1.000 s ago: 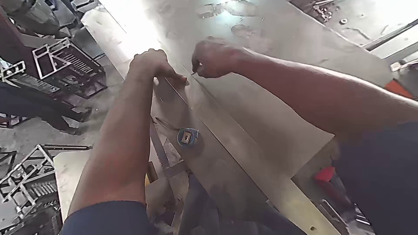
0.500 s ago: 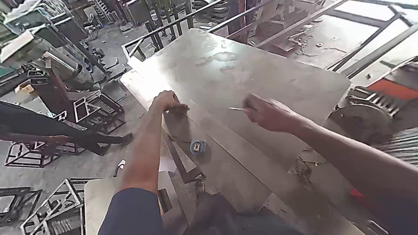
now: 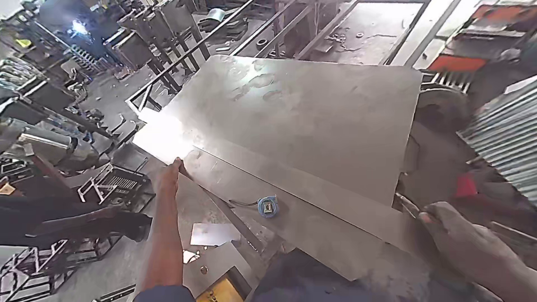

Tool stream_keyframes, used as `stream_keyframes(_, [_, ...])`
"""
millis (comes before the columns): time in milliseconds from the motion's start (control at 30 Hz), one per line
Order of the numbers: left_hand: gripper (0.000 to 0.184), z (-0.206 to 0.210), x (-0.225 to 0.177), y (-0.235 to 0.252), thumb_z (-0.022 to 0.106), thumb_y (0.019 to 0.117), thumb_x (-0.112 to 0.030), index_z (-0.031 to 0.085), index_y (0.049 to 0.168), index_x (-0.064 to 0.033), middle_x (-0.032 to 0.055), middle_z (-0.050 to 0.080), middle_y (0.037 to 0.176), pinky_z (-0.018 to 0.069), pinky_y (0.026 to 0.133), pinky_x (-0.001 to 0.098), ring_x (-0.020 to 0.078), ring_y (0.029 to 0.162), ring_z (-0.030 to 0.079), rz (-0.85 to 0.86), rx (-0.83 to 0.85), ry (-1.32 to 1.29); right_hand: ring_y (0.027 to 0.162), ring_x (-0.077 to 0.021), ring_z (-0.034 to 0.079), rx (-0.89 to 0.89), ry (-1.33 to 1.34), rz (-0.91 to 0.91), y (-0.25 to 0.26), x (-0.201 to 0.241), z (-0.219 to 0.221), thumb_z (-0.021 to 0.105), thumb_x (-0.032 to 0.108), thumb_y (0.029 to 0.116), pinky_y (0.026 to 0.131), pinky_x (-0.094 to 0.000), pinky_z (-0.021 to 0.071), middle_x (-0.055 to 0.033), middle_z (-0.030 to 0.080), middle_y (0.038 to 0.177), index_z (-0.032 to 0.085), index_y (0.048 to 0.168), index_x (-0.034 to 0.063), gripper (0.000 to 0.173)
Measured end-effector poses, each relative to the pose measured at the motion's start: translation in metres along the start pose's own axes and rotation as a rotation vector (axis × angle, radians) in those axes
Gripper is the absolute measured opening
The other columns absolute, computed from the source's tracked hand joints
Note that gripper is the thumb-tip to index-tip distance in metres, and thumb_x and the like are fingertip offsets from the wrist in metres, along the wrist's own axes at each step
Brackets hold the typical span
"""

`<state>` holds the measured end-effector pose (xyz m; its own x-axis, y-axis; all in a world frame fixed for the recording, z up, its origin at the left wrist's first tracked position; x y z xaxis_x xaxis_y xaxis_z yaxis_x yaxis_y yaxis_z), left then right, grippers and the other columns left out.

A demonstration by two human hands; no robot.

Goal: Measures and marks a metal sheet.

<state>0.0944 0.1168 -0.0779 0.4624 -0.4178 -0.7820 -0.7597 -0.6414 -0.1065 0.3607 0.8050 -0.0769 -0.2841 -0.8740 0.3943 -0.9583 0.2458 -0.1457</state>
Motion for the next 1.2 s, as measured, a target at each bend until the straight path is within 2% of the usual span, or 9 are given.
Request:
stream_keyframes(200, [0.064, 0.014, -0.032, 0.020, 0.069, 0.0950, -0.050, 0.062, 0.124, 0.0068, 0.0283, 0.065, 0.120, 0.0468, 0.097, 0.0624, 0.0402, 0.112, 0.062, 0.044, 0.073, 0.122, 0.075, -0.0486, 0.064, -0.152, 0.066, 0.055, -0.006, 0.011, 0.010, 0.036, 0.047, 0.1055, 0.062, -0.0695, 0.0457, -0.0233, 0.063, 0.083, 0.056, 0.125, 0.0052, 0.050])
stream_keyframes(400, [0.073, 0.021, -0.048, 0.048, 0.066, 0.0894, -0.064, 0.068, 0.114, 0.0046, 0.0317, 0.067, 0.115, 0.0464, 0.093, 0.0730, 0.0490, 0.112, 0.064, 0.166, 0.181, 0.590, 0.078, -0.0409, 0.063, -0.168, 0.173, 0.055, -0.013, 0.015, 0.013, 0.040, 0.048, 0.1029, 0.066, -0.0655, 0.0461, -0.0202, 0.063, 0.087, 0.058, 0.120, 0.0029, 0.051])
stream_keyframes(467, [0.066, 0.021, -0.076, -0.005, 0.059, 0.0938, -0.064, 0.070, 0.102, 0.0007, 0.0310, 0.069, 0.105, 0.0469, 0.083, 0.0774, 0.0520, 0.103, 0.066, 0.311, 0.203, 0.762, 0.075, -0.0340, 0.061, -0.164, 0.231, 0.065, -0.015, 0.012, 0.015, 0.043, 0.043, 0.1028, 0.064, -0.0606, 0.0459, -0.0156, 0.061, 0.084, 0.058, 0.118, 0.0034, 0.045])
stream_keyframes(533, [0.054, 0.042, -0.098, -0.095, 0.059, 0.0971, -0.060, 0.073, 0.099, -0.0083, 0.0196, 0.072, 0.096, 0.0531, 0.075, 0.0687, 0.0420, 0.090, 0.070, 0.641, 0.319, 0.727, 0.072, -0.0272, 0.058, -0.177, 0.289, 0.075, -0.018, 0.011, 0.016, 0.046, 0.041, 0.1016, 0.064, -0.0553, 0.0457, -0.0118, 0.059, 0.082, 0.058, 0.115, 0.0038, 0.041])
stream_keyframes(600, [0.051, 0.074, -0.104, -0.193, 0.069, 0.0898, -0.061, 0.072, 0.120, -0.0200, 0.0044, 0.070, 0.116, 0.0586, 0.086, 0.0546, 0.0242, 0.102, 0.069, 1.022, 0.604, 0.540, 0.072, -0.0230, 0.058, -0.193, 0.342, 0.088, -0.021, 0.008, 0.016, 0.049, 0.040, 0.1006, 0.065, -0.0520, 0.0467, -0.0105, 0.059, 0.083, 0.059, 0.113, 0.0035, 0.040])
stream_keyframes(700, [0.079, 0.110, -0.097, -0.285, 0.063, 0.0807, -0.079, 0.054, 0.146, -0.0366, -0.0007, 0.059, 0.141, 0.0501, 0.100, 0.0529, 0.0233, 0.125, 0.057, 1.289, 0.773, 0.616, 0.077, -0.0215, 0.059, -0.220, 0.440, 0.148, -0.028, -0.005, 0.017, 0.054, 0.036, 0.1011, 0.070, -0.0497, 0.0491, -0.0119, 0.061, 0.088, 0.060, 0.113, 0.0023, 0.037])
stream_keyframes(833, [0.044, 0.127, -0.099, -0.297, 0.054, 0.0986, -0.059, 0.069, 0.118, -0.0222, 0.0085, 0.067, 0.115, 0.0543, 0.086, 0.0512, 0.0295, 0.110, 0.064, 1.388, 0.644, 0.616, 0.086, -0.0339, 0.063, -0.248, 0.332, 0.128, -0.033, -0.024, 0.010, 0.052, 0.039, 0.1009, 0.074, -0.0622, 0.0483, -0.0199, 0.064, 0.095, 0.060, 0.116, 0.0003, 0.043])
stream_keyframes(1033, [0.043, 0.123, -0.124, -0.318, 0.054, 0.1014, -0.050, 0.072, 0.100, -0.0105, 0.0110, 0.070, 0.097, 0.0589, 0.075, 0.0456, 0.0279, 0.092, 0.070, 1.462, 0.537, 0.530, 0.082, -0.0459, 0.064, -0.220, 0.189, 0.143, -0.033, -0.044, -0.002, 0.047, 0.041, 0.1030, 0.067, -0.0703, 0.0460, -0.0221, 0.065, 0.088, 0.059, 0.120, 0.0046, 0.042])
stream_keyframes(1200, [0.037, 0.169, -0.229, -0.358, 0.068, 0.0959, -0.047, 0.073, 0.111, -0.0139, 0.0066, 0.068, 0.102, 0.0590, 0.080, 0.0450, 0.0244, 0.098, 0.067, 1.489, 0.556, 0.380, 0.073, -0.0450, 0.066, -0.189, 0.155, 0.015, -0.031, -0.025, -0.003, 0.045, 0.047, 0.1027, 0.061, -0.0695, 0.0475, -0.0206, 0.067, 0.083, 0.061, 0.122, 0.0060, 0.048])
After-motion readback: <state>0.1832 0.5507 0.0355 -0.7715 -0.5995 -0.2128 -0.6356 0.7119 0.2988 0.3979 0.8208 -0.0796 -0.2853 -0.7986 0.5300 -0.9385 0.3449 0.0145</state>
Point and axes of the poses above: each hand's wrist, its own y-axis towards the middle knuckle, its own z-axis out of the palm, x = y × z, the point moved 7 cm from there along y, towards the middle knuckle
